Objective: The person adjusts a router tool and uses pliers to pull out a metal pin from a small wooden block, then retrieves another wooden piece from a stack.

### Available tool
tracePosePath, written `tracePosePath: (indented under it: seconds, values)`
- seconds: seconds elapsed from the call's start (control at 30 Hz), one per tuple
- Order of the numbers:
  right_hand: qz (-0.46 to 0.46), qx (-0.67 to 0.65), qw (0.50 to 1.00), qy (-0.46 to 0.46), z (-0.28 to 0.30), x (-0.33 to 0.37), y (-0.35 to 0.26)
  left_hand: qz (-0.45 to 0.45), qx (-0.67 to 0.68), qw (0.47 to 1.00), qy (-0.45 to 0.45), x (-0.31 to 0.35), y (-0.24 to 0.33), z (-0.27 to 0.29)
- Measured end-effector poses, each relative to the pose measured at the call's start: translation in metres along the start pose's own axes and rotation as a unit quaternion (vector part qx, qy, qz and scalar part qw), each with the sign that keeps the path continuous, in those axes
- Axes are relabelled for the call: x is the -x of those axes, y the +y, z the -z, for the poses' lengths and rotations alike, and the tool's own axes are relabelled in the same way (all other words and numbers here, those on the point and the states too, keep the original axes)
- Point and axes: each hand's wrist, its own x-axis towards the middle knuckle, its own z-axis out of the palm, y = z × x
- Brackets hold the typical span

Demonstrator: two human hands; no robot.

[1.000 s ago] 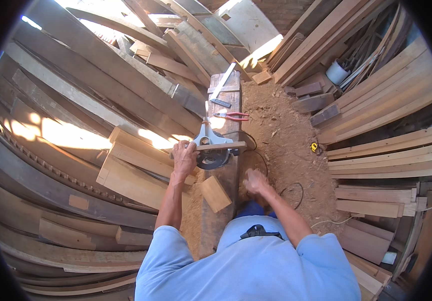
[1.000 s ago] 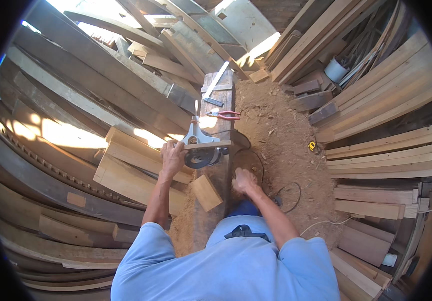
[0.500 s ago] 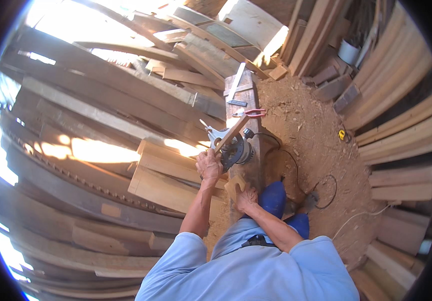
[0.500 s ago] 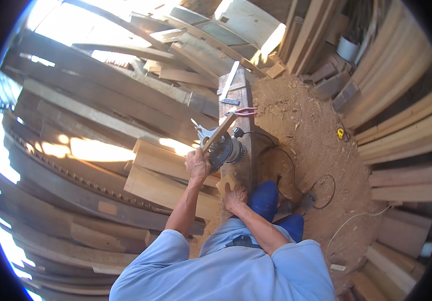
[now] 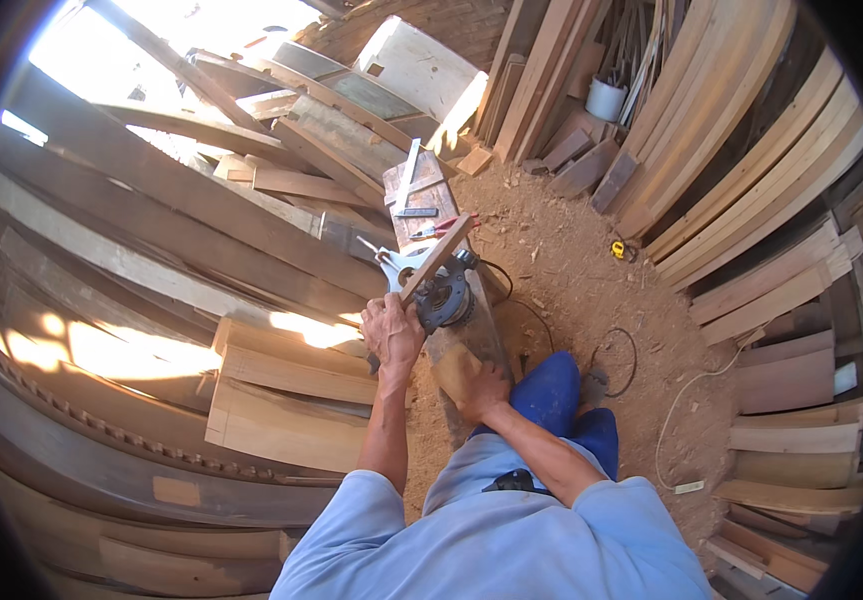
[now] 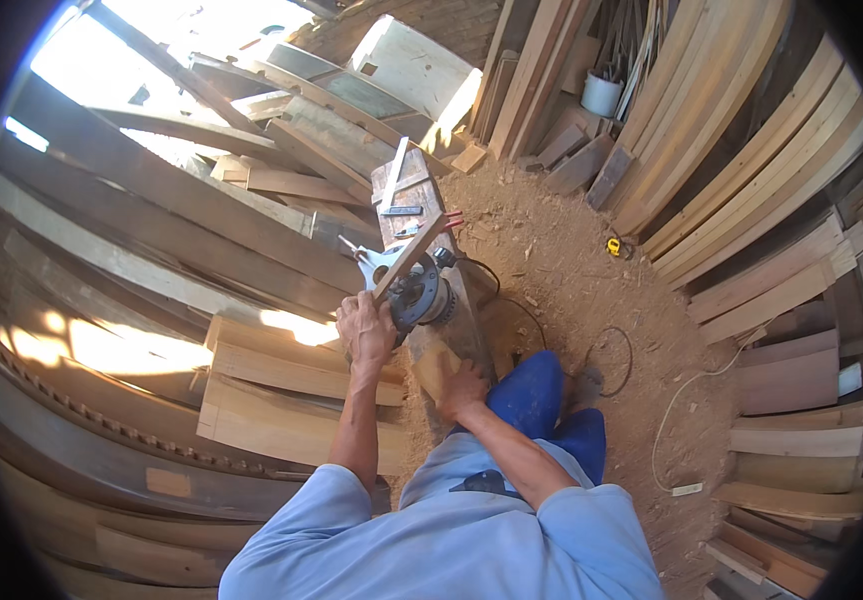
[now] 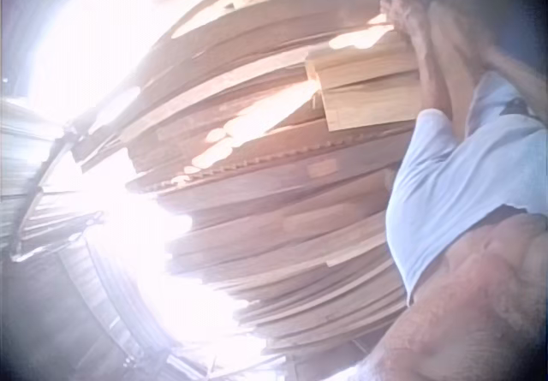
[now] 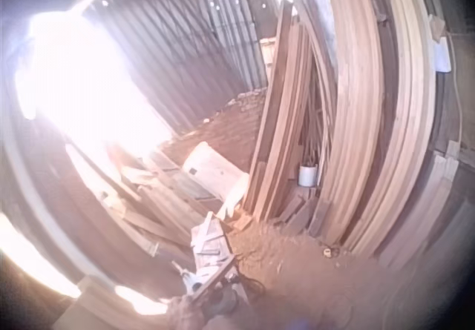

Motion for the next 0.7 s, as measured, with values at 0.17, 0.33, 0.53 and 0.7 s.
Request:
tracePosePath:
  seconds: [0.17,0.33,0.53,0.7]
  values:
    - [-0.096,-0.065,0.991,0.072,-0.006,-0.004,0.003,-0.028,0.142,0.988,-0.053,0.0,-0.045,0.005]
    - [-0.075,-0.013,0.995,0.058,-0.001,-0.002,-0.001,-0.023,0.078,0.996,-0.043,0.019,-0.056,0.029]
    - [-0.008,-0.155,0.96,0.232,0.041,-0.009,0.029,0.047,0.185,0.968,0.164,0.06,-0.076,0.023]
    - [-0.005,-0.146,0.989,-0.003,0.12,-0.006,0.007,0.267,0.389,0.877,-0.091,0.139,-0.146,-0.047]
